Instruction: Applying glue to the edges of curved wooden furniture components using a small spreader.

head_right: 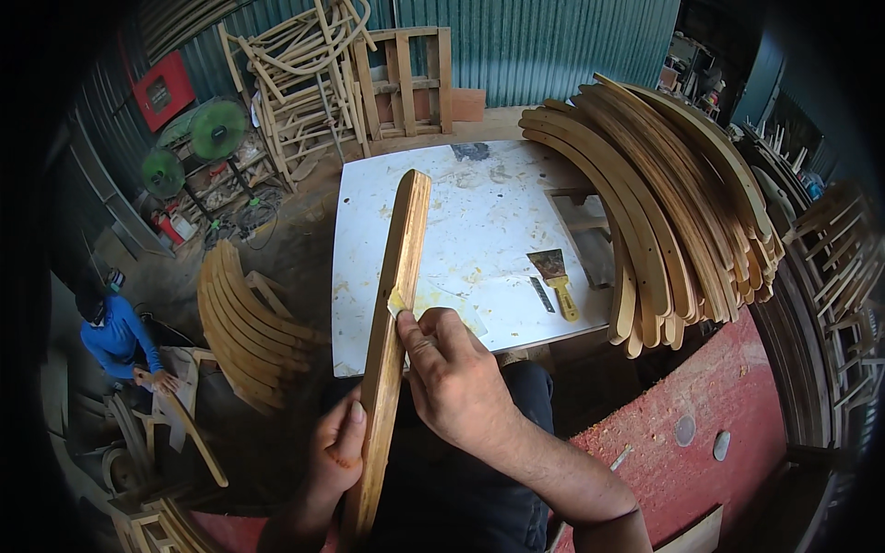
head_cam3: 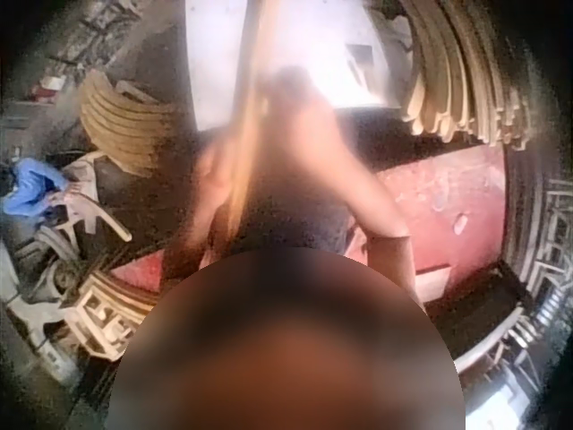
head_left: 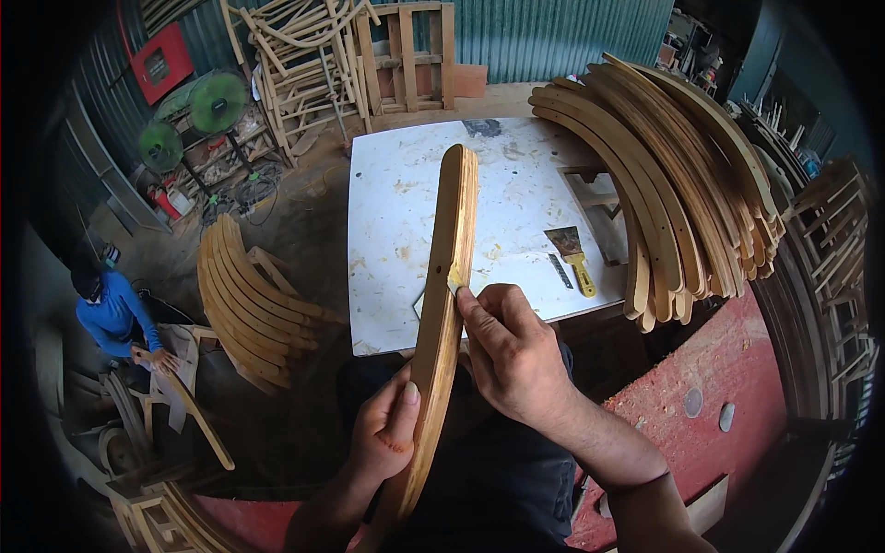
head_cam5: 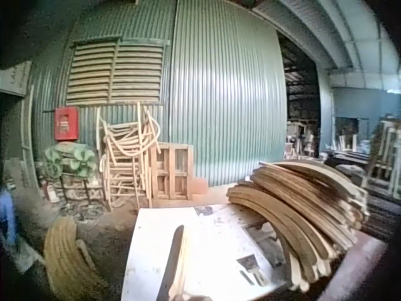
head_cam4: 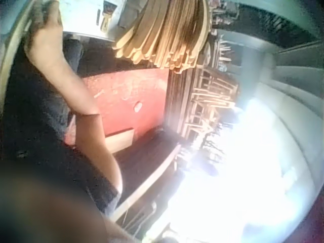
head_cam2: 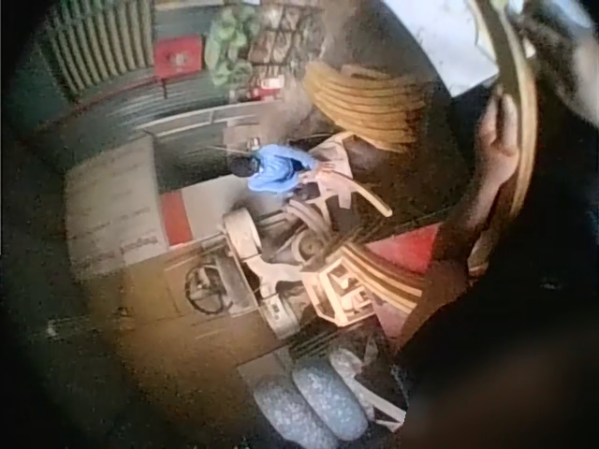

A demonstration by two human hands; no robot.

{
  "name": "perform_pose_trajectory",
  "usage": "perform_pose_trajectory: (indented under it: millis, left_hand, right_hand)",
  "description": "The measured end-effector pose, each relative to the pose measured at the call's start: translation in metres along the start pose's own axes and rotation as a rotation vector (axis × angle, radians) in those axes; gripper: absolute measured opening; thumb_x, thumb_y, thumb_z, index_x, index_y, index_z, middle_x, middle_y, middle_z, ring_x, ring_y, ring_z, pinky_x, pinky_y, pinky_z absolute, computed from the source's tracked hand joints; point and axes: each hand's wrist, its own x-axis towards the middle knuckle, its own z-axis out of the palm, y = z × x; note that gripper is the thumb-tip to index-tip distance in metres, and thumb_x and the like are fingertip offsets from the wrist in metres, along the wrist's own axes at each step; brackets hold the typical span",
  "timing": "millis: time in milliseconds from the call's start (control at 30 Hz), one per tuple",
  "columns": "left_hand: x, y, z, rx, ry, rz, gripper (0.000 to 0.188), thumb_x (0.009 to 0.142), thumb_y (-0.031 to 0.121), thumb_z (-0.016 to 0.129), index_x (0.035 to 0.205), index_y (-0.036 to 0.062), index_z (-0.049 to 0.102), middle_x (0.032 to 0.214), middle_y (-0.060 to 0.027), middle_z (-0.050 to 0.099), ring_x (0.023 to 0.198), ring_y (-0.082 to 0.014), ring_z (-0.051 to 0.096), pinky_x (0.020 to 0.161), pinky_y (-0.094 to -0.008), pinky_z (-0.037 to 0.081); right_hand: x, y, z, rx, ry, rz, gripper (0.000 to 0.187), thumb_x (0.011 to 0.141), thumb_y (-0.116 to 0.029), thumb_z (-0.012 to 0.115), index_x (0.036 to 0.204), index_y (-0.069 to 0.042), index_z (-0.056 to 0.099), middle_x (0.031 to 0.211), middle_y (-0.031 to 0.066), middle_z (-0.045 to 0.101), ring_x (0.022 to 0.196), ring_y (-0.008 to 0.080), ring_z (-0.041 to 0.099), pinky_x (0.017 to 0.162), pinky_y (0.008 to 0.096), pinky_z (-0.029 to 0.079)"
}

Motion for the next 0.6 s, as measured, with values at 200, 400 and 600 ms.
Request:
perform_pose_trajectory:
  millis: [200,400,600]
  left_hand:
    - [-0.001,-0.005,-0.001,-0.01,0.007,-0.04,0.044,0.114,0.021,0.042,0.151,-0.0016,0.049,0.13,-0.0081,0.066,0.115,-0.0108,0.06,0.1,-0.0257,0.047]
    - [-0.002,-0.011,-0.002,-0.03,0.024,-0.051,0.044,0.114,0.024,0.041,0.149,-0.0012,0.052,0.129,-0.0087,0.067,0.113,-0.0113,0.061,0.099,-0.0264,0.047]
    - [-0.001,-0.013,-0.013,-0.06,0.059,-0.146,0.043,0.114,0.029,0.042,0.144,0.0011,0.057,0.107,-0.0037,0.069,0.095,-0.0083,0.062,0.084,-0.0241,0.05]
  right_hand:
    - [-0.007,0.002,-0.001,-0.036,-0.049,-0.071,0.05,0.084,0.003,0.073,0.132,0.011,0.062,0.103,0.015,0.057,0.089,0.0274,0.067,0.074,0.0345,0.061]
    - [-0.012,0.004,-0.009,-0.026,-0.131,-0.121,0.045,0.085,0.005,0.072,0.13,0.008,0.065,0.103,0.0139,0.06,0.09,0.0247,0.067,0.076,0.0334,0.061]
    - [-0.014,0.042,-0.026,0.632,-0.111,0.017,0.037,0.095,0.008,0.064,0.13,-0.004,0.071,0.105,0.01,0.063,0.092,0.0161,0.065,0.078,0.028,0.056]
